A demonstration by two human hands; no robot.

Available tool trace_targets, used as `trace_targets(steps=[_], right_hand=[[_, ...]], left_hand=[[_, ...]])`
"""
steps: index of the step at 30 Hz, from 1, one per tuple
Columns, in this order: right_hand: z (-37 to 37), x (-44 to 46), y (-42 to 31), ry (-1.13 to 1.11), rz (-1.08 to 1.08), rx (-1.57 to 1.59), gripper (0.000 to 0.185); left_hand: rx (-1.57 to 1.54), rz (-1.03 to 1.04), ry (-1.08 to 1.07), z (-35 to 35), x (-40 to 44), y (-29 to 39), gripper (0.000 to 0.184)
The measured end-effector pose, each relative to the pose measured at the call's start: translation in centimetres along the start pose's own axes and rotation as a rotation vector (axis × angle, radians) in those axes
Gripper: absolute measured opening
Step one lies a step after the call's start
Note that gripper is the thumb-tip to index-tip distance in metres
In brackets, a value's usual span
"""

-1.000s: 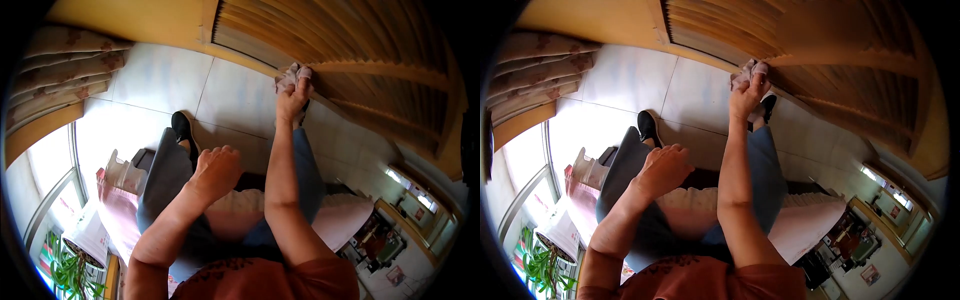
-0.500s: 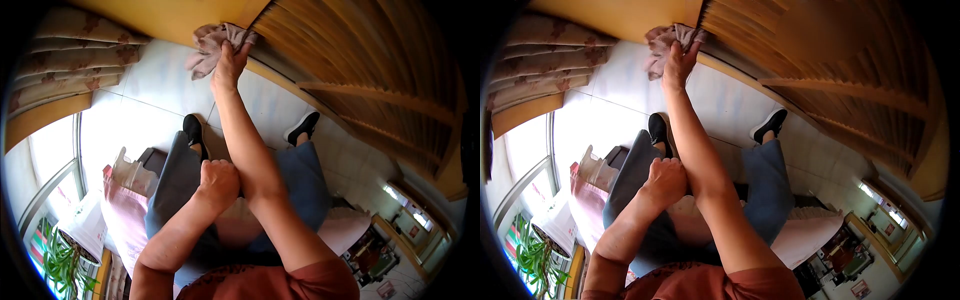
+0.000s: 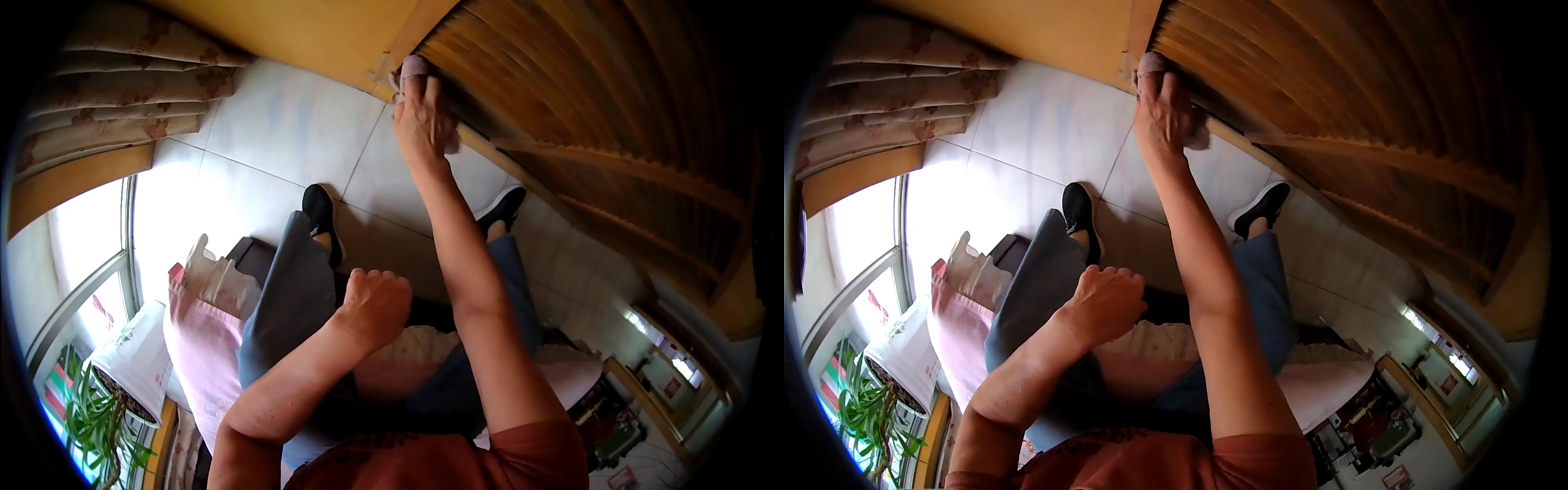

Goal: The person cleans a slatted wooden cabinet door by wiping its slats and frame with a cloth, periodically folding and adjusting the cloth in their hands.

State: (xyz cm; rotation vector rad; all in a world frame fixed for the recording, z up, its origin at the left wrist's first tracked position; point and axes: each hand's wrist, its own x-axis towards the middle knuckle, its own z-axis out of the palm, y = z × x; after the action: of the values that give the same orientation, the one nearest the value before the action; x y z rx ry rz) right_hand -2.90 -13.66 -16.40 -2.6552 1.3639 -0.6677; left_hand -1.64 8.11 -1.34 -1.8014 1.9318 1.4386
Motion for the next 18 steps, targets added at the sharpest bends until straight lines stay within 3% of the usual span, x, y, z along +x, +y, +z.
trace_targets(steps=[4, 6, 11, 13, 16, 17, 18], right_hand=[[1.7, 0.9, 0.0, 0.11, -0.065, -0.149, 0.047], [0.7, 0.5, 1.3, -0.031, -0.114, -0.323, 0.049], [-3.1, -1.5, 2.2, -0.141, 0.113, -0.234, 0.055], [-1.5, -2.1, 1.5, -0.143, 0.325, 0.079, 0.06], [3.3, -1.8, 0.8, 0.092, 0.331, 0.769, 0.058], [3.2, -1.7, -1.0, 0.154, 0.428, 1.069, 0.056], [3.3, -1.1, -1.8, 0.057, 0.304, 1.066, 0.064]], left_hand=[[-0.019, 0.007, 0.001, -0.2, -0.1, -0.2, 0.025], [0.01, 0.013, 0.03, -0.1, -0.3, -0.3, 0.025], [-0.009, 0.012, 0.063, 0.0, -0.2, -0.4, 0.024], [0.002, 0.014, 0.054, 0.2, -0.3, -0.1, 0.023], [0.047, 0.038, 0.049, 0.6, -0.6, 0.0, 0.023], [0.047, 0.044, 0.088, 0.8, -0.7, 0.0, 0.023], [0.047, 0.049, 0.129, 0.9, -0.7, -0.1, 0.022]])
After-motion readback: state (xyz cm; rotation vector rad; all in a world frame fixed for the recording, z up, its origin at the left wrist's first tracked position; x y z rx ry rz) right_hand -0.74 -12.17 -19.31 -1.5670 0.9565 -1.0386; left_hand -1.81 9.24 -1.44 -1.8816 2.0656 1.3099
